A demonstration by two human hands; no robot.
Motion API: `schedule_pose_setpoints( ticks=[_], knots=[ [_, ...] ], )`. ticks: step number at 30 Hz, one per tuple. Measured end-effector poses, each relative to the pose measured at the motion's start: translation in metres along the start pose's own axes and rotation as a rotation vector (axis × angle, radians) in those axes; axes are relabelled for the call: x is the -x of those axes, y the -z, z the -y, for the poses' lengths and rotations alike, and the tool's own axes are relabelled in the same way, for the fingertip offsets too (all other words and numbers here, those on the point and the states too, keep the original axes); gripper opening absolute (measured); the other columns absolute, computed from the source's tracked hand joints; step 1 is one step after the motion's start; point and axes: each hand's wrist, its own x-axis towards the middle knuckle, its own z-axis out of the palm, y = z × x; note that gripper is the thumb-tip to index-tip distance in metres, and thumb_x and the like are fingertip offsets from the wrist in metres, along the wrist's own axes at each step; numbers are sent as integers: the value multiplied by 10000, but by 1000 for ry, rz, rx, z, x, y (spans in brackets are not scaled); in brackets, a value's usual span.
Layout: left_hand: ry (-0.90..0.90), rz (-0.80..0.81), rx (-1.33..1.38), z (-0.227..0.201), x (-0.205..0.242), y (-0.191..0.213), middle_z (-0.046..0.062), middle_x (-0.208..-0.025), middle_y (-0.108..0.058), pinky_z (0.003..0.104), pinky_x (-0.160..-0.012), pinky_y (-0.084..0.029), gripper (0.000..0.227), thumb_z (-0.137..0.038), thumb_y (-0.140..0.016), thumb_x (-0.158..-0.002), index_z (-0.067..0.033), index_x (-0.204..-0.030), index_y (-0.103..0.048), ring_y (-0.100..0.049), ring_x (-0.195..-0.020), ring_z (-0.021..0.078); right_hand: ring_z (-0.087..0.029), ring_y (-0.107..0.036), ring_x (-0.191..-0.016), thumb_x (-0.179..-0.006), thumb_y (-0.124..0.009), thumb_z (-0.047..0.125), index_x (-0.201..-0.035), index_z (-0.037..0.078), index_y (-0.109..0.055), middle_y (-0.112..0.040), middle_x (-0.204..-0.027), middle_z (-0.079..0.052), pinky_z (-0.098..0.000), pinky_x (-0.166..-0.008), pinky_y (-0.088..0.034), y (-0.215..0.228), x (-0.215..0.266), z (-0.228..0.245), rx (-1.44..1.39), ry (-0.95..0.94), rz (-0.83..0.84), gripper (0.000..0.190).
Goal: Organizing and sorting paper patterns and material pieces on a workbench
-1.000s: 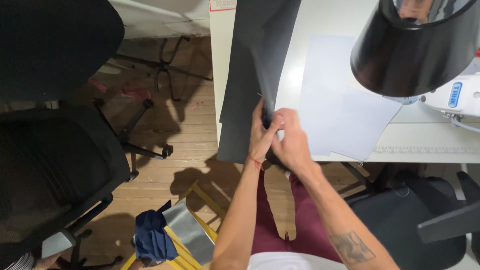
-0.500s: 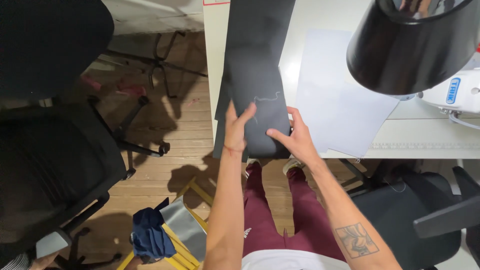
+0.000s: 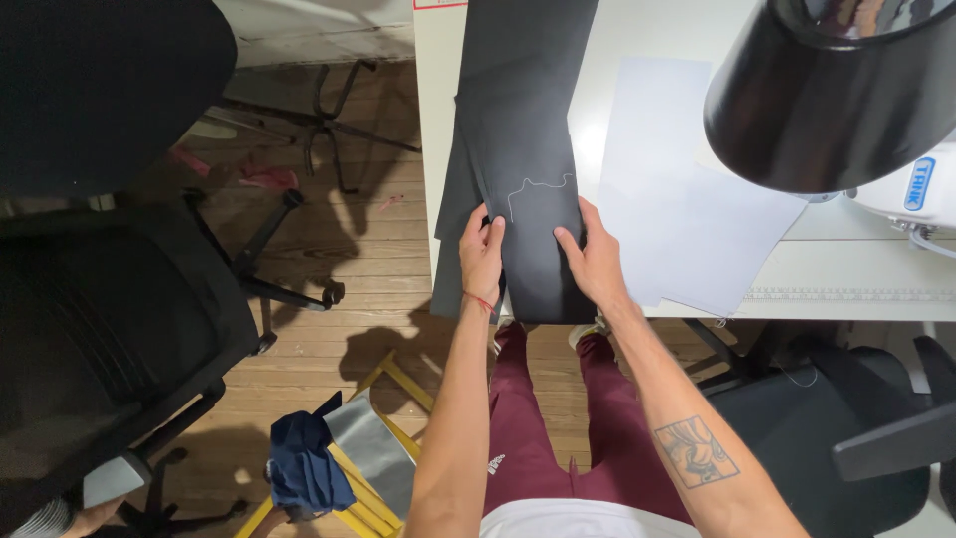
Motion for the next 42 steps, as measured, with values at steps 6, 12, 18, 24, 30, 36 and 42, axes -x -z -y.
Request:
schedule_pose_setpoints(
  ticks=[6,12,18,24,30,36,42],
  knots=[
    [159,-109,193,64,-18,15,124,-1087,-841,382,-593,-748,266,-347,-786,-1177,-207,-1402,-807,-860,-794,259,-169,-757,-797,-936,-1069,357,-1145,212,-903,-757,-937,34,-364,-732,-666,-11,-38,-107,-88,-157,-253,303],
    [10,-3,-439,-69,43,-18,234,-1622,-705,582,-1261,-559,614,-449,-708,-1167,-190,-1704,-561,-672,-1491,465,-98,-768,-783,-1088,-909,197,-1311,72,-821,-693,-1026,9,-303,-632,-684,-16,-31,-72,-402,-145,-198,270],
    [-240,-116,-522,-97,-15,-19,265,-1659,-666,646,-1287,-520,633,-496,-636,-1208,-145,-1724,-526,-637,-1494,534,-43,-651,-763,-1169,-791,215,-1626,62,-654,-698,-1196,-58,-187,-637,-608,11,-26,-19,-425,35,-102,501],
    [-397,-113,-817,-115,-57,-17,221,-1638,-655,626,-1219,-607,1042,-369,-973,-993,-155,-1823,-380,-723,-1424,503,-524,-596,-1315,-906,-1085,200,-1629,-63,-621,-556,-1438,-277,-647,-1158,-518,79,10,-27,383,58,-496,900],
    [-520,-274,-702,-92,-48,-17,96,-1376,-791,520,-1070,-668,1201,-380,-1009,-970,-289,-1906,-262,-816,-1177,343,-423,-660,-1202,-780,-1157,239,-1633,-36,-545,-568,-1264,-159,-591,-1144,-492,89,-12,-67,391,-47,-423,1085],
    [-425,-287,-611,-74,-42,-10,-71,-1471,-761,436,-1122,-677,815,-391,-1082,-825,-433,-1570,-753,-824,-1225,265,-342,-732,-897,-946,-1066,268,-1155,52,-813,-684,-909,-126,-477,-829,-569,93,-45,-140,340,-87,-371,393],
    [-168,-158,-175,-83,-16,-11,190,-1484,-763,496,-1085,-700,905,-136,-992,-931,-354,-1726,-618,-849,-1208,364,-334,-771,-1347,-1207,-706,72,-1659,68,-562,-776,-1455,-242,-572,-1150,-636,109,-17,-20,-474,-58,-273,475]
  ],
)
